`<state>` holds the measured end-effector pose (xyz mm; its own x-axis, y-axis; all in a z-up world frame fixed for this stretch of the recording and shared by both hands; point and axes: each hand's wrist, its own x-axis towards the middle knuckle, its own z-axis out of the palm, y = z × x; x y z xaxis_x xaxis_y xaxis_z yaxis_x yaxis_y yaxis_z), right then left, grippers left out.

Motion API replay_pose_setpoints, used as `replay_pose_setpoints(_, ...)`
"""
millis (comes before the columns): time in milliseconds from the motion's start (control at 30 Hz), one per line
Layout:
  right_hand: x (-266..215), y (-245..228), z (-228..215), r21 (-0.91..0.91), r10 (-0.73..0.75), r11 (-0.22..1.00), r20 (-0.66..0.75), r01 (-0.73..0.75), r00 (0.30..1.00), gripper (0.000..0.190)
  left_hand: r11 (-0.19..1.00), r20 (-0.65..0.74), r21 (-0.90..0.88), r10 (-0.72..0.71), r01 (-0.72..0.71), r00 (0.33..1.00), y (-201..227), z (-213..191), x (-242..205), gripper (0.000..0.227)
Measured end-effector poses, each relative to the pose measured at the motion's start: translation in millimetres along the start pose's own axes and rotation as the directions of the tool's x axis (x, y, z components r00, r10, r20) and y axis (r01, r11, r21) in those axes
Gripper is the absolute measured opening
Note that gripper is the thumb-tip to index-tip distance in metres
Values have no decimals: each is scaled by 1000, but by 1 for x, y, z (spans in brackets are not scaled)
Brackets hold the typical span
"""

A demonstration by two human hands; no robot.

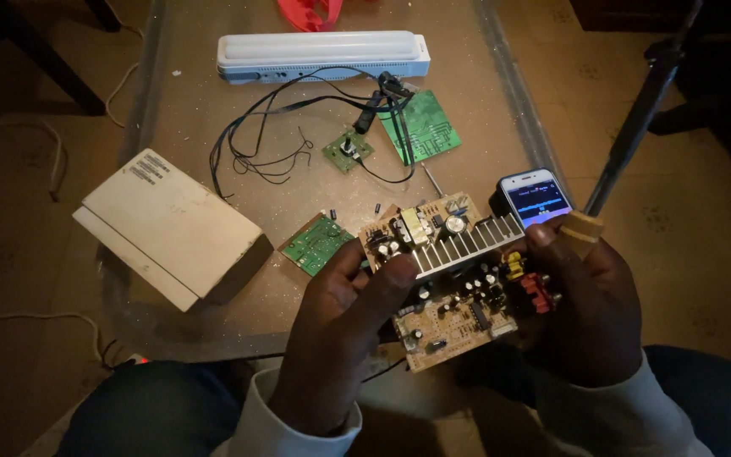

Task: A person is inspecting and manipulating several circuit boards on a low surface using a soldering iron.

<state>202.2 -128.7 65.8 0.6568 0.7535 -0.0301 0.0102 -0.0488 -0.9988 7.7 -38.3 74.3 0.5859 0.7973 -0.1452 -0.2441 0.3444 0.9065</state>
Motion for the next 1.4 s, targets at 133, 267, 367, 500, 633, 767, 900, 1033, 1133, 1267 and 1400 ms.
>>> replay_pose_setpoints(133, 1, 8, -3, 54, -3, 999, -67, 7, 998, 26, 1000, 31, 9, -17, 17, 999, 2, 0, 1, 56)
replay_pose_setpoints(267, 3, 12, -7, 66, -81, 994, -17, 82, 997, 22, 999, 54, -38, -18, 20, 998, 0, 0, 2, 52)
replay_pose_setpoints(367, 4, 14, -9, 47, -70, 996, -47, 72, 996, 23, 999, 29, -44, -28, 30, 999, 0, 1, 2, 55)
replay_pose_setpoints(500, 1, 11, -4, 179, -76, 980, -61, 86, 995, 18, 996, 79, -89, -7, 14, 997, -6, 0, 3, 52)
replay_pose_setpoints(633, 2, 8, -7, 25, -96, 995, -48, 98, 994, 23, 999, 68, -41, -30, 33, 997, -6, 1, 4, 55)
replay_pose_setpoints(767, 3, 10, -9, 51, -144, 988, -23, 145, 989, 18, 998, 69, -32, -53, 55, 996, -5, 2, 4, 59)
replay_pose_setpoints(900, 2, 11, -10, 56, -108, 992, -65, 111, 992, 20, 998, 109, -62, -22, 29, 994, -9, 0, 4, 60)
replay_pose_setpoints(1033, 4, 10, -10, 0, -219, 976, 15, 219, 976, 20, 995, 119, -89, -28, 38, 993, -9, 1, 4, 54)
replay_pose_setpoints(1133, 5, 12, -12, -117, -210, 971, -4, 208, 978, 25, 993, 122, -110, -20, 34, 992, -10, 1, 4, 50)
replay_pose_setpoints(1267, 4, 9, -7, 65, -128, 989, -55, 131, 990, 22, 995, 108, -97, -19, 30, 994, -12, -1, 4, 47)
replay_pose_setpoints(1400, 4, 11, -9, -21, -153, 988, -19, 153, 988, 20, 994, 106, -109, -12, 24, 994, -12, 0, 5, 48)
